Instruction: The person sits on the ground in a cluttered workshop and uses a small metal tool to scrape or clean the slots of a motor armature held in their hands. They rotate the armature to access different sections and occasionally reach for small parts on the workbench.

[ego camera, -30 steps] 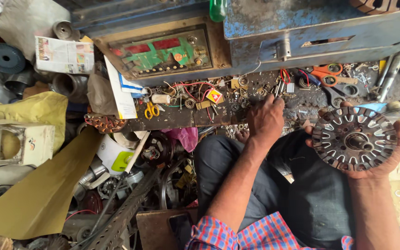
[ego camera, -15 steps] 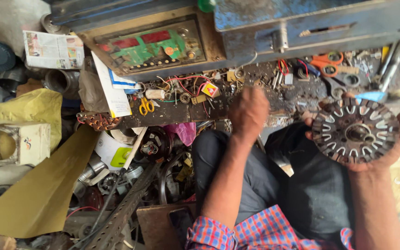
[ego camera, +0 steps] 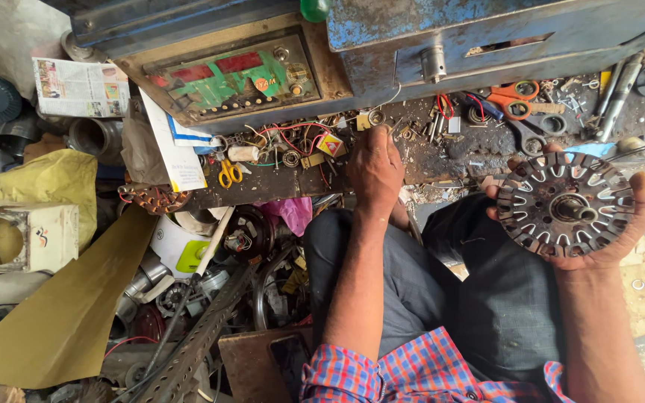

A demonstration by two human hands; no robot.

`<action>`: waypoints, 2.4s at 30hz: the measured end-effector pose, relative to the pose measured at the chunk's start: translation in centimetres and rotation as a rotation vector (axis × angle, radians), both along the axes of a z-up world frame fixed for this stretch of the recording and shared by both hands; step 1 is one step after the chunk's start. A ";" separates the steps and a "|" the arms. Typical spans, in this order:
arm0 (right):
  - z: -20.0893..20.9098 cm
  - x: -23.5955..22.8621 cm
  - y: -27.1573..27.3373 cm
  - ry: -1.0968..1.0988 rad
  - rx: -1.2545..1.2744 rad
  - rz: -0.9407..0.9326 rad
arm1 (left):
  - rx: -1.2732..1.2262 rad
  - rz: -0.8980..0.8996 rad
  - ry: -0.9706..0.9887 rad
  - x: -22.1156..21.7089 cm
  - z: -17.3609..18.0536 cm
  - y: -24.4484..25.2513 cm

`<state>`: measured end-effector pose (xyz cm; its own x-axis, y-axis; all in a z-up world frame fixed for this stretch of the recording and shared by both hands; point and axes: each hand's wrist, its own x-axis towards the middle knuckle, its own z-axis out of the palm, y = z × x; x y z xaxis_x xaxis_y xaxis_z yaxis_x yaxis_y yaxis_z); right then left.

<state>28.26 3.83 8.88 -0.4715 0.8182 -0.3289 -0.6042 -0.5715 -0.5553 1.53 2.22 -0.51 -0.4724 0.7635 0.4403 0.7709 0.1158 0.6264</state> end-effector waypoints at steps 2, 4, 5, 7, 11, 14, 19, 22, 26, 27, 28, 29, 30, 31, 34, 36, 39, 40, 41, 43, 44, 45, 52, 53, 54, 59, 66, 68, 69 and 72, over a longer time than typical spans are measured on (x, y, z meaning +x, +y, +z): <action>0.0 0.0 0.0 -0.195 0.076 0.016 | -0.006 0.003 0.024 0.0 0.0 0.0; 0.2 -0.2 0.1 -0.185 0.074 0.015 | -0.028 0.012 0.038 0.1 0.1 0.0; 0.3 -0.3 0.1 -0.191 0.074 0.016 | -0.039 0.015 0.036 0.1 0.1 0.0; 0.4 -0.4 0.1 -0.203 0.074 0.016 | -0.063 0.021 0.032 0.0 0.1 0.0; 0.5 -0.6 0.1 -0.213 0.080 0.018 | -0.048 0.013 0.002 -0.3 -0.1 -0.1; 0.7 -0.7 0.1 -0.210 0.081 0.015 | -0.033 0.023 0.010 -0.5 -0.2 0.1; 0.8 -0.7 0.1 -0.236 0.090 0.007 | 0.016 0.028 0.052 -0.4 0.2 0.6; 0.6 -0.5 0.0 -0.221 0.088 0.020 | 0.055 0.038 0.005 -0.3 0.5 0.5; 0.3 -0.2 -0.1 -0.179 0.090 0.013 | 0.017 0.064 -0.037 -0.6 1.6 0.0; 0.3 -0.1 -0.1 -0.171 0.093 0.015 | 0.044 0.040 -0.036 -0.8 1.9 -0.5; 0.1 0.0 -0.2 -0.163 0.093 0.018 | 0.068 0.016 -0.033 -0.9 2.2 -1.1; 0.0 0.2 -0.3 -0.136 0.086 0.015 | 0.044 -0.005 -0.044 -1.0 2.5 -1.8; -0.2 0.3 -0.4 -0.110 0.080 0.011 | 0.020 -0.027 -0.056 -0.9 2.7 -2.5; -0.3 0.5 -0.4 -0.083 0.074 0.007 | -0.004 -0.050 -0.067 -0.9 2.9 -3.4; -0.5 0.7 -0.4 -0.031 0.078 0.001 | -0.086 0.030 -0.011 -1.0 3.3 -4.9; -0.6 0.9 -0.2 -0.021 0.058 -0.006 | -0.156 -0.049 -0.069 -1.1 3.2 -5.4; -0.7 1.0 -0.3 -0.010 0.048 -0.012 | -0.224 -0.161 -0.111 -0.9 2.4 -5.3; -0.7 0.9 -0.3 -0.006 0.049 -0.014 | -0.239 -0.197 -0.117 -0.6 2.1 -5.0; -0.7 0.9 -0.3 -0.010 0.052 -0.012 | -0.250 -0.216 -0.098 -0.5 1.7 -4.8; -0.6 0.9 -0.5 -0.021 0.059 -0.015 | -0.274 -0.261 -0.059 0.1 1.0 -4.1; -0.5 0.9 -0.3 0.005 0.053 -0.013 | -0.283 -0.262 -0.037 0.2 0.6 -3.4; -0.4 0.8 -0.1 0.031 0.046 -0.011 | -0.293 -0.263 -0.015 0.4 0.2 -2.7; -0.2 0.6 -0.3 -0.037 0.016 -0.022 | -0.491 -0.271 0.010 1.8 -4.6 -0.7; -0.2 0.5 -0.3 -0.029 0.017 -0.018 | -0.514 -0.257 0.022 2.0 -5.0 -0.6; -0.2 0.4 -0.3 -0.020 0.021 -0.015 | -0.533 -0.244 0.035 2.2 -5.2 -0.5; -0.1 0.3 -0.4 -0.033 0.038 -0.014 | -0.379 -0.241 0.130 2.5 -3.1 -1.1; -0.6 0.7 -0.5 -0.043 0.045 -0.014 | -0.092 0.036 0.039 -1.2 1.9 -1.9; -0.6 0.6 -0.3 -0.026 0.050 -0.003 | 0.065 0.051 0.022 -2.1 2.8 -2.6; -0.6 0.6 -0.1 -0.004 0.055 0.008 | 0.137 0.040 0.016 -2.4 3.0 -2.9; -0.6 0.6 -0.4 -0.027 0.040 0.006 | 0.220 0.027 0.034 -2.6 2.7 -3.7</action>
